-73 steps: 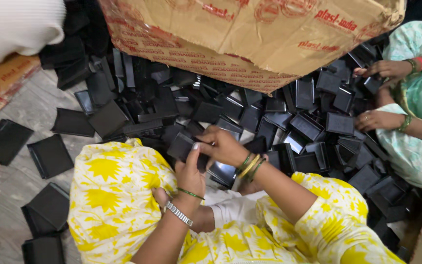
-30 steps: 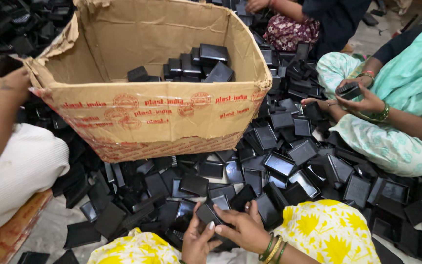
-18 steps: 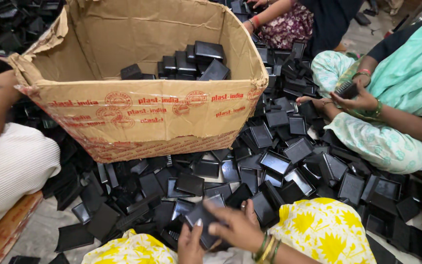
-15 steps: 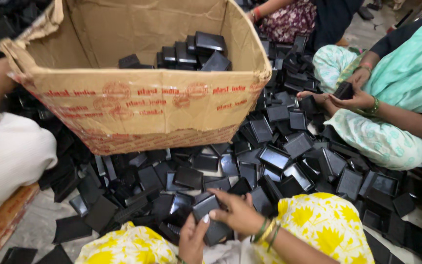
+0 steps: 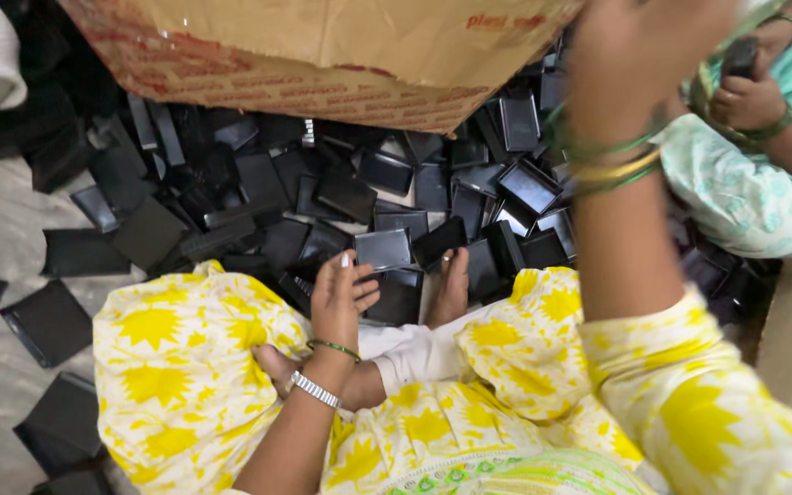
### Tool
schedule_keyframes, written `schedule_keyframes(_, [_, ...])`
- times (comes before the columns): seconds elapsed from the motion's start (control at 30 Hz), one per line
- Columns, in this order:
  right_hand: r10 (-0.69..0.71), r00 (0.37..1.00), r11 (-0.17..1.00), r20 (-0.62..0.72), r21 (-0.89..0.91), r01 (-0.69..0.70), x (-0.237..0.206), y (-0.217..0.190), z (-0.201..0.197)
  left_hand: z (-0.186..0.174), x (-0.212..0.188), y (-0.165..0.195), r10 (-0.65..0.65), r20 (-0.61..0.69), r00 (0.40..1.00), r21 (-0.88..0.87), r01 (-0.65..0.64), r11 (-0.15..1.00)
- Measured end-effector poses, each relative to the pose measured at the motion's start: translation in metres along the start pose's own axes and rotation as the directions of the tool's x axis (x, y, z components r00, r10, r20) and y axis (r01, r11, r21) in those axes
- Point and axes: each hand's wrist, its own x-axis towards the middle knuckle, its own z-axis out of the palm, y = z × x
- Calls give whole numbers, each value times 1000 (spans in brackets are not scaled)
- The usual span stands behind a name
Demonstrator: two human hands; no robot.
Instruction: The person sits on the floor and repeatedly picks up small black plastic cases from a large pile, opens them, and places them into a cardboard box. The person handles the items one at a time, opening each case before depositing it into the box.
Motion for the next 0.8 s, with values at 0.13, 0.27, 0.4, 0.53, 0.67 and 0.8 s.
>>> schedule_keyframes(0.13, [-59,790,821,610,480,-309,-89,-60,21,-6,6,-12,-50,-46,998,-44,48,998])
schedule_keyframes(0.27, [15,263,959,965,60,-277,-207,-60,38,-8,8,-21,-75,-43,996,34,77,996])
schedule_keyframes(0.4, [108,233,965,966,-45,-260,-266,-33,35,-6,7,-25,-87,-22,996,78,88,993])
schedule_keyframes(0.53, [110,347,931,931,26,-365,-256,-38,24,-5,10,-31,-89,-17,996,132,91,987])
schedule_keyframes(0.67, [211,143,913,967,-143,-382,-232,-51,18,-9,15,-40,-63,17,998,188,58,980])
schedule_keyframes(0.8, [244,355,866,903,-38,-499,-216,-50,10,-12,15,-38,-68,19,997,151,65,986])
